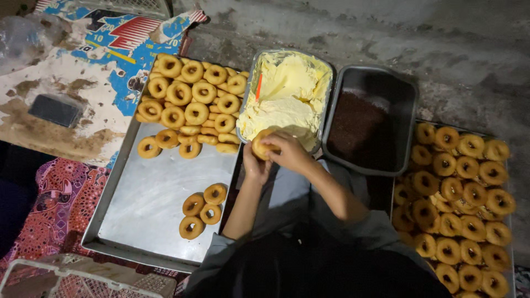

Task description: The person takes plain donuts from a tray, splits them open, fills them with a yellow cream using a spatula, and then dips the filled donuts into a tray of chocolate sprinkles before placing them on a separate tray.

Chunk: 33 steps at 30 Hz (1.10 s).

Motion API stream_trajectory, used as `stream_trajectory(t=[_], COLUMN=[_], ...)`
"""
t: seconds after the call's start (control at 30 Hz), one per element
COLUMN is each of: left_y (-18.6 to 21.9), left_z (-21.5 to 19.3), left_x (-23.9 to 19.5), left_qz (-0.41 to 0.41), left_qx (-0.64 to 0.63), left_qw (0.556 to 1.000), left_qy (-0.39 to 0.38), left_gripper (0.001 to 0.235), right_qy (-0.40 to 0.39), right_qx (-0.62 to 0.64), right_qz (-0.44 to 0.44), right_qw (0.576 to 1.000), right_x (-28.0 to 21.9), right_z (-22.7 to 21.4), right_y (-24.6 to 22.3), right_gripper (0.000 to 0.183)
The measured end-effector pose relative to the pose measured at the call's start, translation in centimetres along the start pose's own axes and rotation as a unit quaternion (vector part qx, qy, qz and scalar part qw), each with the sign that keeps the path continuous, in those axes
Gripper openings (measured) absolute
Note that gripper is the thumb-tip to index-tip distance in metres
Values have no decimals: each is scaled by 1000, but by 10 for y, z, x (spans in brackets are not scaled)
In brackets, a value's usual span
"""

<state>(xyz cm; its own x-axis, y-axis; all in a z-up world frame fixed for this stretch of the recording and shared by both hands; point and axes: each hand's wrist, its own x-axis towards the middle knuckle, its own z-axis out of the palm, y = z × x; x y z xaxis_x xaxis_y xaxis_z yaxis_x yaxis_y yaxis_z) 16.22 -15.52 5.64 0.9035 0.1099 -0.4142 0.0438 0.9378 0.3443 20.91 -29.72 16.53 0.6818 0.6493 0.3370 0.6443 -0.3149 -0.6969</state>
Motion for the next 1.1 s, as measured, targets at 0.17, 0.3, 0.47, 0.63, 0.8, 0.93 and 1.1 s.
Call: stream_trajectory(t=[0.17,0.3,0.47,0.63,0.8,0.93,1.1], left_y=[3,8,5,5,5,0,-2], left_z=[-1,0,9,8,-1,9,22], left_x=[1,-4,-7,-9,-16,-28,-46], left_qz=[36,32,56,77,67,89,110], left_qx=[-68,-66,-42,-46,-60,-30,17], left_qw=[997,997,998,996,996,996,994], left_qy=[33,-6,7,-15,-11,-4,-11], left_gripper=[30,44,40,42,50,52,48], right_qy=[121,126,79,129,185,138,83], right_qx=[-118,-128,-12,-42,-171,-17,11], right_qz=[22,64,8,51,67,25,16], right_qw=[985,982,997,989,965,990,996], right_x=[20,20,-1,7,7,-17,-34], right_z=[-22,-25,9,6,-13,4,-4], right_y=[51,56,0,14,36,-6,-36], right_gripper=[31,28,34,31,29,29,30])
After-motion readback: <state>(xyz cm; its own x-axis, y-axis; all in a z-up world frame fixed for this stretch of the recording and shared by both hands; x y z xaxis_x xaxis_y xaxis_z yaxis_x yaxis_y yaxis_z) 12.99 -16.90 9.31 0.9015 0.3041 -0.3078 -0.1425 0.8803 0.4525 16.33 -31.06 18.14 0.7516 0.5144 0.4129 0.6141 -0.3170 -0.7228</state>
